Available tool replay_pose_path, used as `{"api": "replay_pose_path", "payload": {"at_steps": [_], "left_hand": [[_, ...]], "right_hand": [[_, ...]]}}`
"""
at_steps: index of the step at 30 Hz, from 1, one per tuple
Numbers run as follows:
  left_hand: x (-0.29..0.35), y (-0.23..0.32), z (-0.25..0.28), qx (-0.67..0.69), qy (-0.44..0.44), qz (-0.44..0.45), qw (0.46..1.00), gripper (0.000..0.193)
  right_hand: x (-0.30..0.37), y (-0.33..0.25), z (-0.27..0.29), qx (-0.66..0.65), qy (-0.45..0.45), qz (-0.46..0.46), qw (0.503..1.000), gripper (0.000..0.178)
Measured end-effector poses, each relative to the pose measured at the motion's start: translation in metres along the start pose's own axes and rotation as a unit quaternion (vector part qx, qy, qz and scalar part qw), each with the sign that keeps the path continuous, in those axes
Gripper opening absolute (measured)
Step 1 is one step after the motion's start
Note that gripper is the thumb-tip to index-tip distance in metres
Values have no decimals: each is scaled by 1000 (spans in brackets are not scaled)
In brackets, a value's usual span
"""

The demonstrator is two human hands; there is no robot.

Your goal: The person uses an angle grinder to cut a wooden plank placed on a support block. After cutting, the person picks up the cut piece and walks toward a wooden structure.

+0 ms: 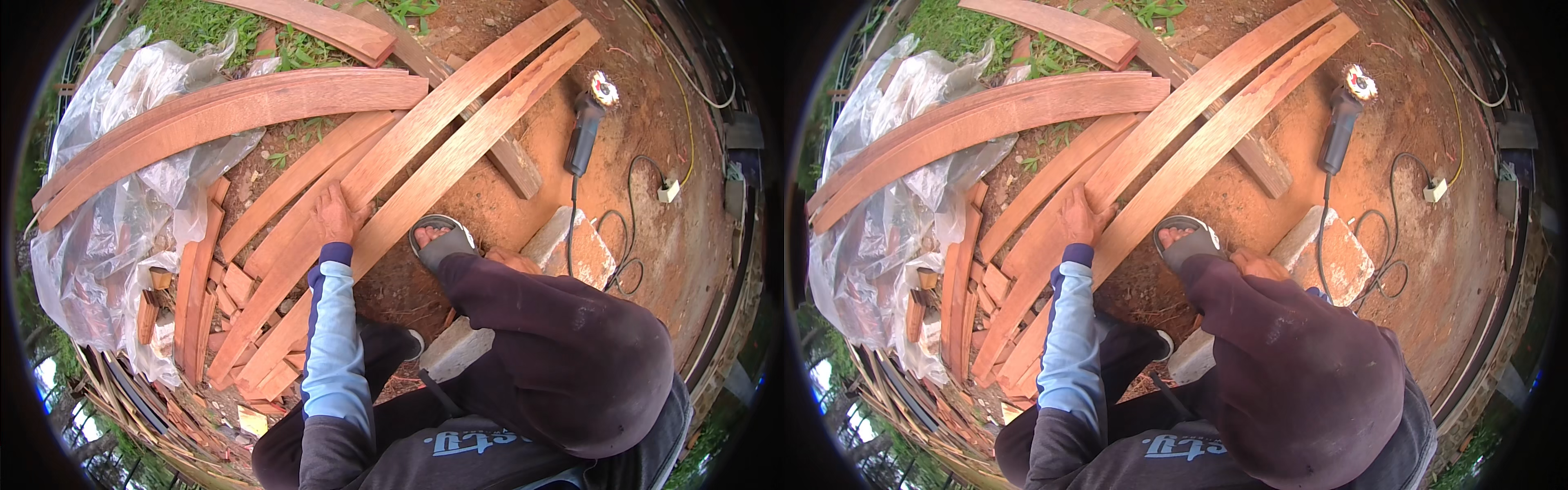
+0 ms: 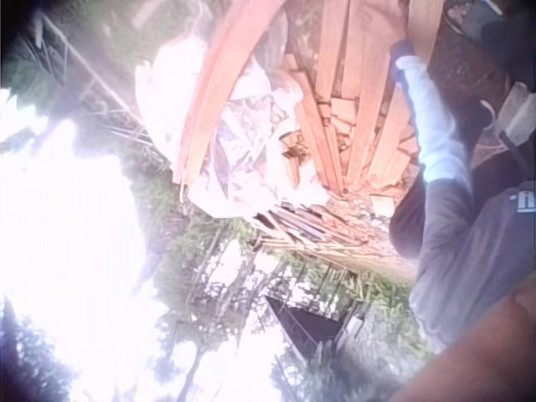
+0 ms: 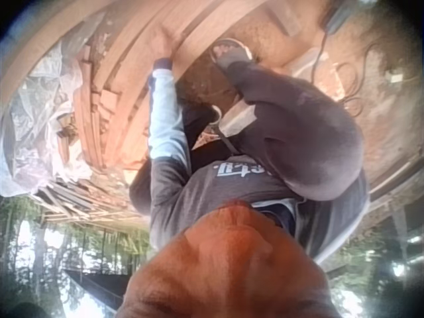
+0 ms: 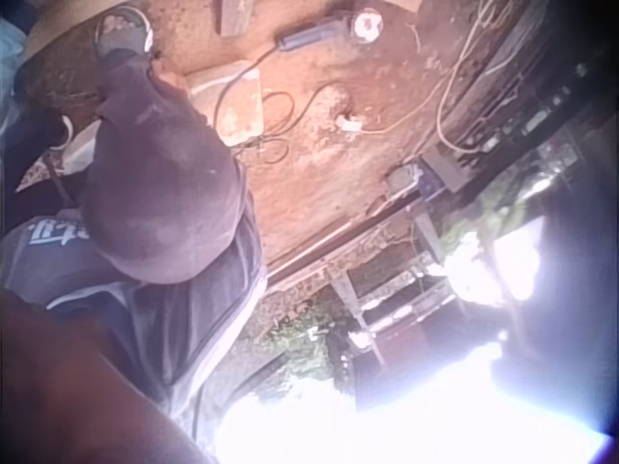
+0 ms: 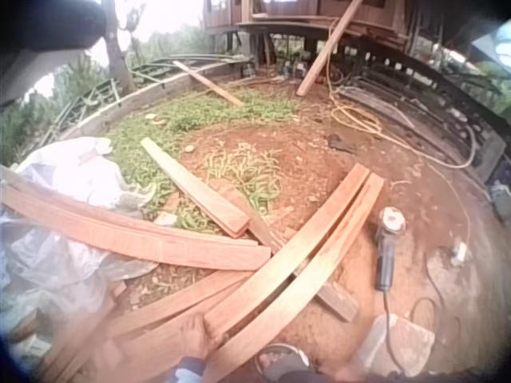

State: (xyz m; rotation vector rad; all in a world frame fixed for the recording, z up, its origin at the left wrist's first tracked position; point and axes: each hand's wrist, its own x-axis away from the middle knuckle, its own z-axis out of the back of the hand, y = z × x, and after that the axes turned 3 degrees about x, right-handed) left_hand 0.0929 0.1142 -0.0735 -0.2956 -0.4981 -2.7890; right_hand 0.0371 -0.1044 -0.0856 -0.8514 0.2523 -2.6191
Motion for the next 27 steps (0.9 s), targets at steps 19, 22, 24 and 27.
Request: {"api": "replay_pose_path", "payload": {"at_steps": [19,22,24,27], "left_hand": [[10,-96,54,-69,59,35,995,75],[8,-81,51,-85,80,22,993,77],[14,-79,52,-117,119,12,986,78],[20,-42,49,-82,203,-51,974,77]], "right_hand": [[4,6,-2,21,6,16,1000,34],[1,12,-16,-41,-4,-33,999,30],[46,70,0,-136,22,17,990,28],[107,128,48,-203,137,42,969,22]]}}
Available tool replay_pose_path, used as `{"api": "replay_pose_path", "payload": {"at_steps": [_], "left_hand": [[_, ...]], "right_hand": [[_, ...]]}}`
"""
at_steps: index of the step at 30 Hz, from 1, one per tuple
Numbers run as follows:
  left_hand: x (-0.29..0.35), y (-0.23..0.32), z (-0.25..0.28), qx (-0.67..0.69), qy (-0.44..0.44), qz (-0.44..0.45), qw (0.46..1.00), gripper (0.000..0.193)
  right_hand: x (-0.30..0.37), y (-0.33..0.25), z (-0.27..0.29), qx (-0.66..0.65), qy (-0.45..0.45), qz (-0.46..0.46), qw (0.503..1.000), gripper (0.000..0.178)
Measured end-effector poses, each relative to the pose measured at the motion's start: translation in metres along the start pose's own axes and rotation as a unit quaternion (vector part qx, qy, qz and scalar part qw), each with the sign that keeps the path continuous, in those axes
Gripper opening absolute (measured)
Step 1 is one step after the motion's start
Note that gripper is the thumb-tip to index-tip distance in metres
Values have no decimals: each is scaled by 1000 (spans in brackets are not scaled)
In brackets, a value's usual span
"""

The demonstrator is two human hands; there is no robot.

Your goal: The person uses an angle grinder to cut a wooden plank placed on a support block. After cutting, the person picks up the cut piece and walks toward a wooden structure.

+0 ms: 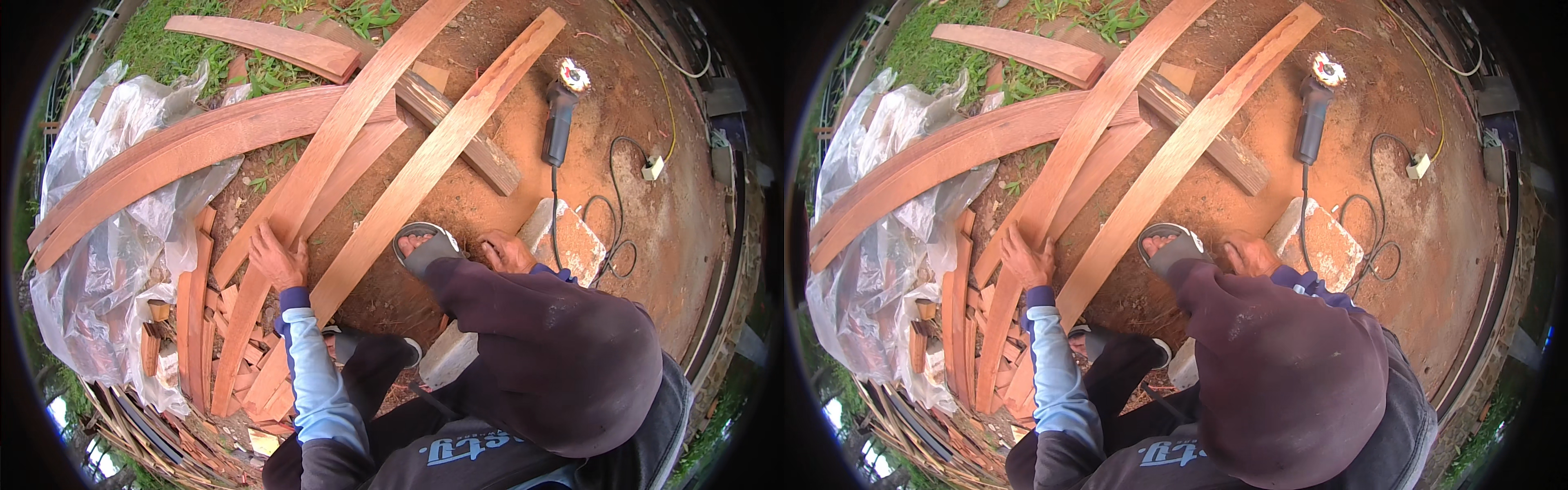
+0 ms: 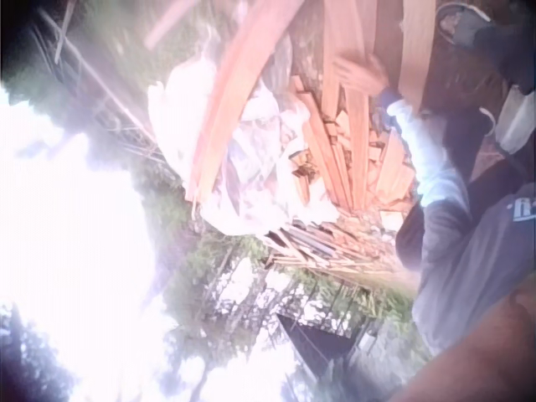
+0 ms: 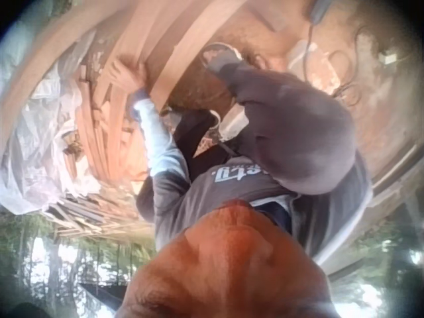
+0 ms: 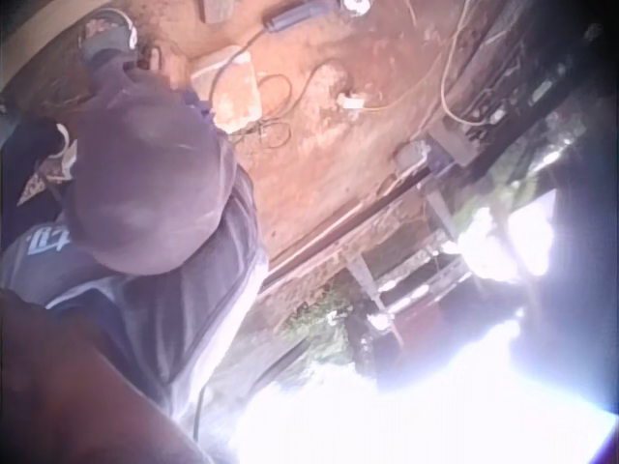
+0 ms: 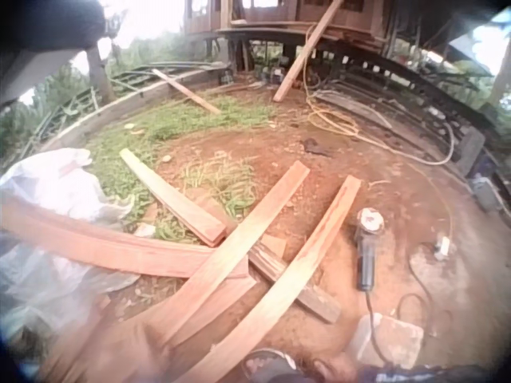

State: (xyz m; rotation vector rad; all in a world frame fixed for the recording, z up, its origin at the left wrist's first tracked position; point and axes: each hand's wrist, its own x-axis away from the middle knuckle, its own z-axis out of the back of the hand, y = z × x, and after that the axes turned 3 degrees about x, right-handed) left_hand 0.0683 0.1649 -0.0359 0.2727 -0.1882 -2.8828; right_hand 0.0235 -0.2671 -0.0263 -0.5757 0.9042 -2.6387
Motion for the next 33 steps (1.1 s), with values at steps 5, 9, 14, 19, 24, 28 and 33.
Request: {"api": "replay_pose_path", "payload": {"at_steps": [5,9,14,19,24,28,33], "left_hand": [[22,84,-18,164,-89,-103,977,80],[41,128,-36,149,-187,-64,969,85],[46,109,-56,116,-228,-93,962,89],[37,107,-54,137,-218,-91,962,87],[27,116,-56,150,-201,-93,964,84],[21,117,-53,151,-196,-89,965,82],[22,123,-53,142,-207,-84,964,83]], "right_hand": [[-51,24,71,15,292,-96,952,23],[-74,106,110,121,380,-162,903,43],[-101,176,108,129,358,-287,879,59],[-122,177,120,88,288,-392,869,69],[-128,169,123,66,257,-436,860,70],[-136,172,117,87,274,-438,852,67],[-127,199,108,64,305,-429,848,56]]}}
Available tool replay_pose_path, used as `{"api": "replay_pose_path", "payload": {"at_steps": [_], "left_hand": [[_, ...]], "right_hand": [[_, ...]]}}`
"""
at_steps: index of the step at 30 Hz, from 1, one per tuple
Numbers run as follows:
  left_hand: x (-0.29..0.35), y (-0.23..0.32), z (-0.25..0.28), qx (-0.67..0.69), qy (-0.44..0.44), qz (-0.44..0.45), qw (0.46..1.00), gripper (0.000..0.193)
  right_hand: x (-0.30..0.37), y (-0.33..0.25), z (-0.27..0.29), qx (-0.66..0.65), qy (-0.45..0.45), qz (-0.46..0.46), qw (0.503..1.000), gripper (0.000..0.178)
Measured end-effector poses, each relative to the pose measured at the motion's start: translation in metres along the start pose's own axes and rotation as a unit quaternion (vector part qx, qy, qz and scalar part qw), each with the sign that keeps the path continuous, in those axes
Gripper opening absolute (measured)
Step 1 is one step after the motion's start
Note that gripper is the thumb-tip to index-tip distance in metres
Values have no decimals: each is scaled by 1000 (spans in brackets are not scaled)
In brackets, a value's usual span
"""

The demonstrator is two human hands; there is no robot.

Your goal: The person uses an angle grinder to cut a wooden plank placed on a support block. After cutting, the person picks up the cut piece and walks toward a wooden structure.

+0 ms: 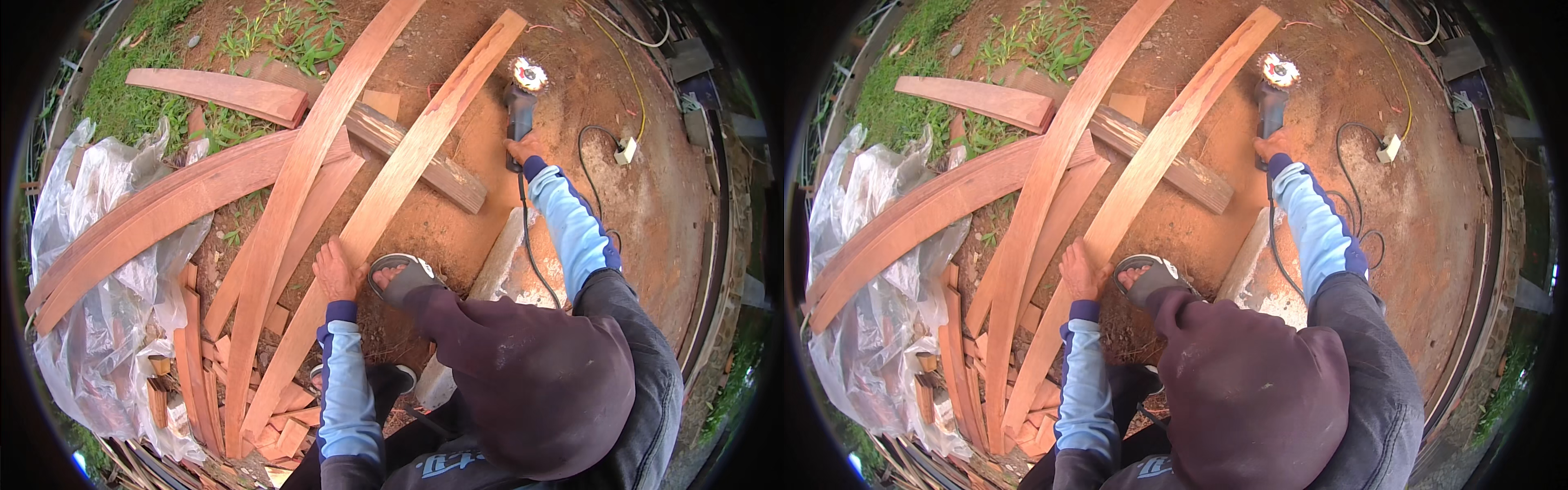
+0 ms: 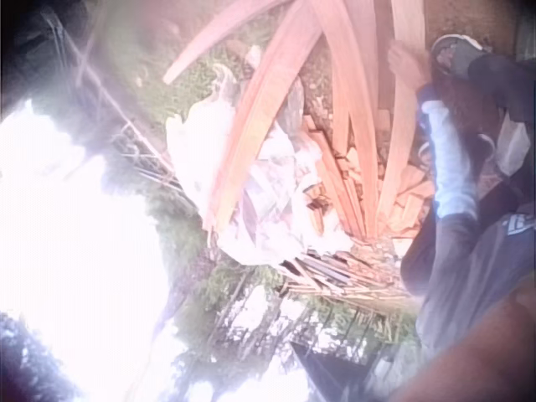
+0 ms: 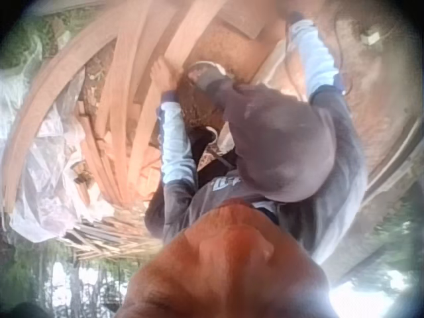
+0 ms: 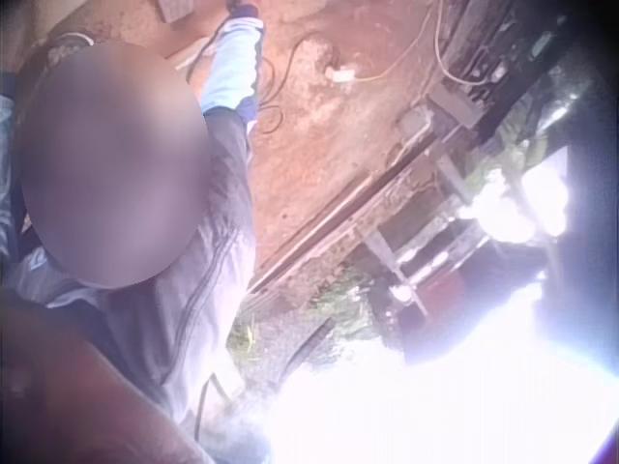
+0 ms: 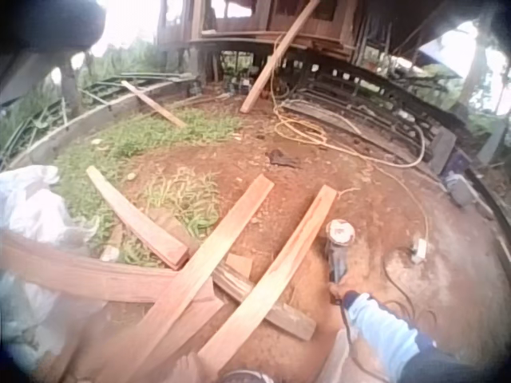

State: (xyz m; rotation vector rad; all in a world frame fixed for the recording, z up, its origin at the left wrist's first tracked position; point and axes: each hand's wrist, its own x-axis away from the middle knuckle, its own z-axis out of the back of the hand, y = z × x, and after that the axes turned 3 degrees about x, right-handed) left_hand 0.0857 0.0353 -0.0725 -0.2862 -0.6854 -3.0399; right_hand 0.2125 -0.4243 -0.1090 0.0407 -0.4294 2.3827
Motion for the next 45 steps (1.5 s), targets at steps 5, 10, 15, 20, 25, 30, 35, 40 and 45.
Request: {"api": "replay_pose_path", "payload": {"at_steps": [5,10,15,20,25,30,35,40,45], "left_hand": [[7,-13,2,-33,10,30,999,89],[15,-13,-4,-62,21,12,998,93],[15,-20,-9,-66,5,24,998,93],[19,-8,6,-1,79,-21,997,87],[12,37,21,118,203,-106,966,64],[-8,131,31,413,4,-80,907,51],[-29,199,49,714,-177,94,671,65],[-22,162,63,745,-158,71,644,30],[-22,156,67,785,-174,77,589,36]], "right_hand": [[9,-38,0,-94,-32,-74,992,37],[-6,-24,35,-185,-88,-101,973,36],[7,-41,54,-234,-120,-134,955,30],[1,-31,53,-334,-103,-125,928,25],[31,-19,56,-498,-197,-143,832,31],[146,-79,110,-413,-195,7,890,40],[225,-128,115,-348,-149,163,911,43],[278,-132,97,-390,-76,331,856,50],[236,-119,105,-439,-211,287,825,55]]}}
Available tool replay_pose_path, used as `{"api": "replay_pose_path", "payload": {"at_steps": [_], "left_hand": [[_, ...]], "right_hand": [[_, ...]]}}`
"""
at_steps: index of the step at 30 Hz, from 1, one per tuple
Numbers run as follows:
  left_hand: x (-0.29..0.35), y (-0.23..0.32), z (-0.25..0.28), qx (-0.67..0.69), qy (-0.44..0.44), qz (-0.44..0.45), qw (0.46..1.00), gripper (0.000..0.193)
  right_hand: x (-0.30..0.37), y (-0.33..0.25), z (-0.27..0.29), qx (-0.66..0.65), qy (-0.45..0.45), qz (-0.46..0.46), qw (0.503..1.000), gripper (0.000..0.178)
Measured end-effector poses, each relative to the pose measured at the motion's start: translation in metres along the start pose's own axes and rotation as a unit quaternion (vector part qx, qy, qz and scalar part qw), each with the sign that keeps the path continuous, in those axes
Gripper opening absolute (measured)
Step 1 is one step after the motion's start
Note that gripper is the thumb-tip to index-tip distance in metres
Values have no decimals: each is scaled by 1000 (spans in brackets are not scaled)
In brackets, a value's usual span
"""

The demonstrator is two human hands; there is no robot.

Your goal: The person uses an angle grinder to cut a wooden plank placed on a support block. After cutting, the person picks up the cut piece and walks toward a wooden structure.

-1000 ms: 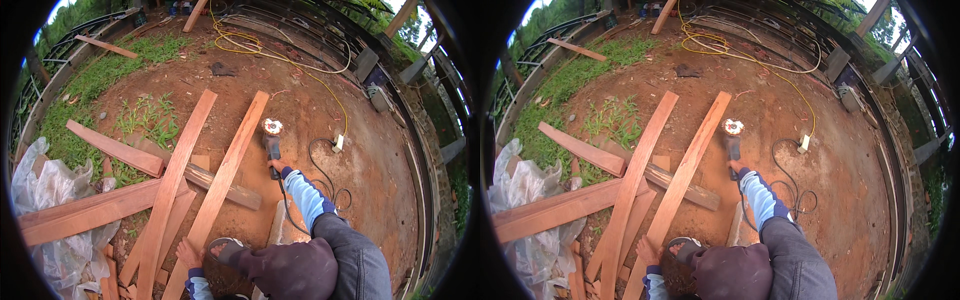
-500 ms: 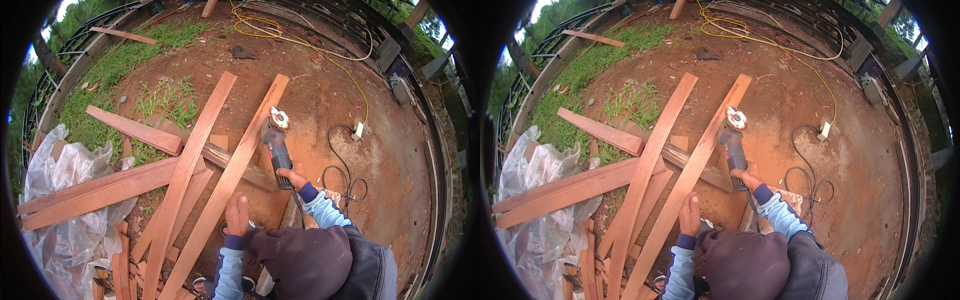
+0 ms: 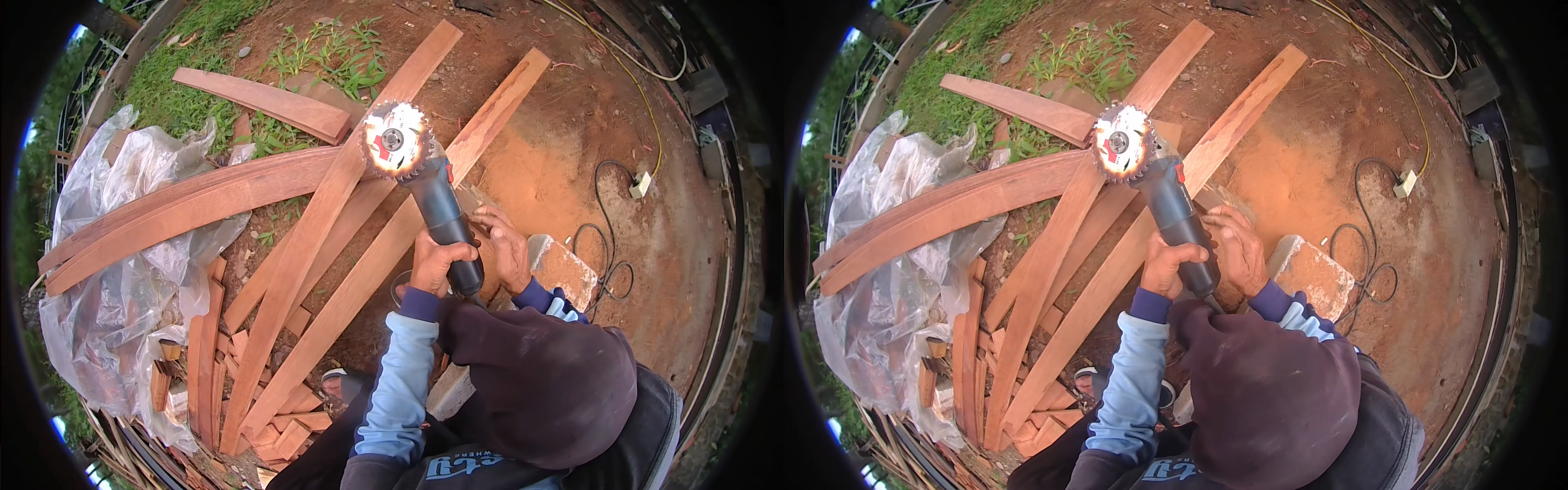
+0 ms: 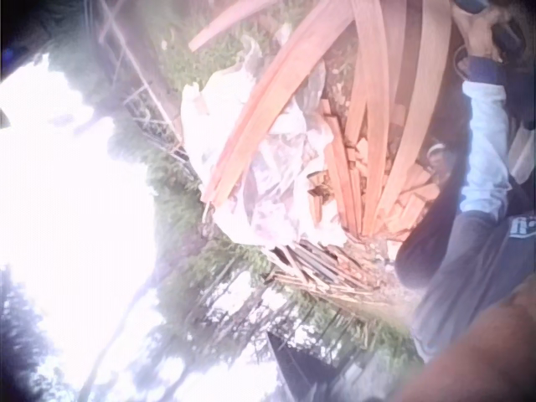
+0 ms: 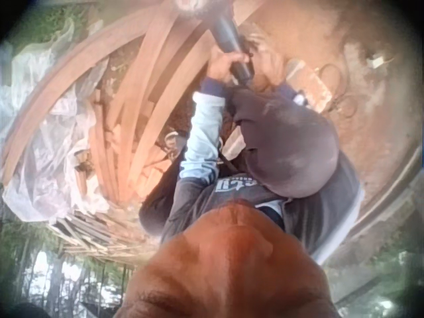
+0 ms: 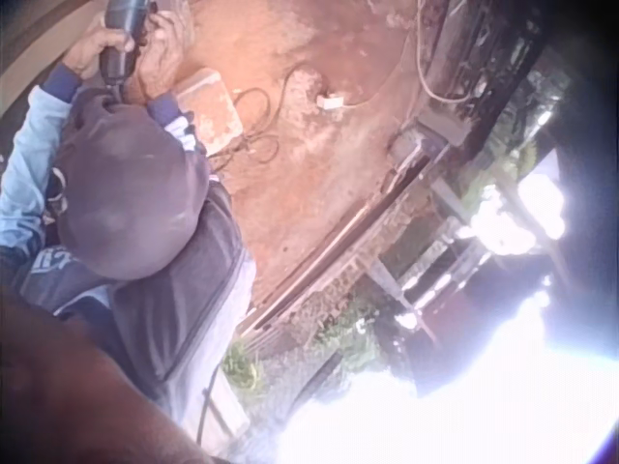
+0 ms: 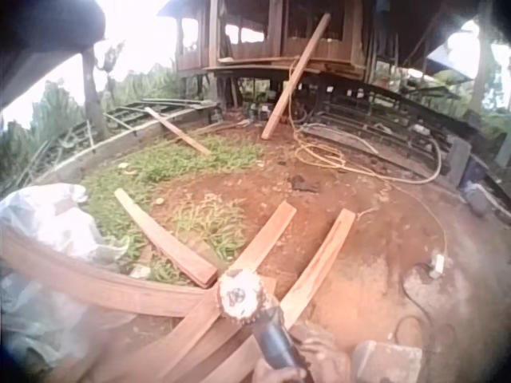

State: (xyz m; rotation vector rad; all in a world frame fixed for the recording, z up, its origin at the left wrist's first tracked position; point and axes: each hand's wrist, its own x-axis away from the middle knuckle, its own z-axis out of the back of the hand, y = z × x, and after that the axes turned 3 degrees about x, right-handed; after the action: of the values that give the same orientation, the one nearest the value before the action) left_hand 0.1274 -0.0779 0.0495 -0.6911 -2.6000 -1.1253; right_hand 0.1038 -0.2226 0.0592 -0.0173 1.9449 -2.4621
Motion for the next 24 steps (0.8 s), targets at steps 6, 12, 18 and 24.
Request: {"api": "replay_pose_path", "payload": {"at_steps": [6,12,18,24], "left_hand": [[-7,-6,-12,16,-70,99,993,40],[-23,-23,-49,-115,-93,82,986,55],[-30,-49,-56,-171,-122,-10,978,69],[-27,-35,-58,-126,-135,139,973,89]], "right_hand": [[-50,25,4,-335,-58,-231,912,64],[-27,34,46,-338,122,-202,911,63],[-16,10,54,-405,153,-138,891,61],[-18,21,52,-399,223,-208,865,54]]}}
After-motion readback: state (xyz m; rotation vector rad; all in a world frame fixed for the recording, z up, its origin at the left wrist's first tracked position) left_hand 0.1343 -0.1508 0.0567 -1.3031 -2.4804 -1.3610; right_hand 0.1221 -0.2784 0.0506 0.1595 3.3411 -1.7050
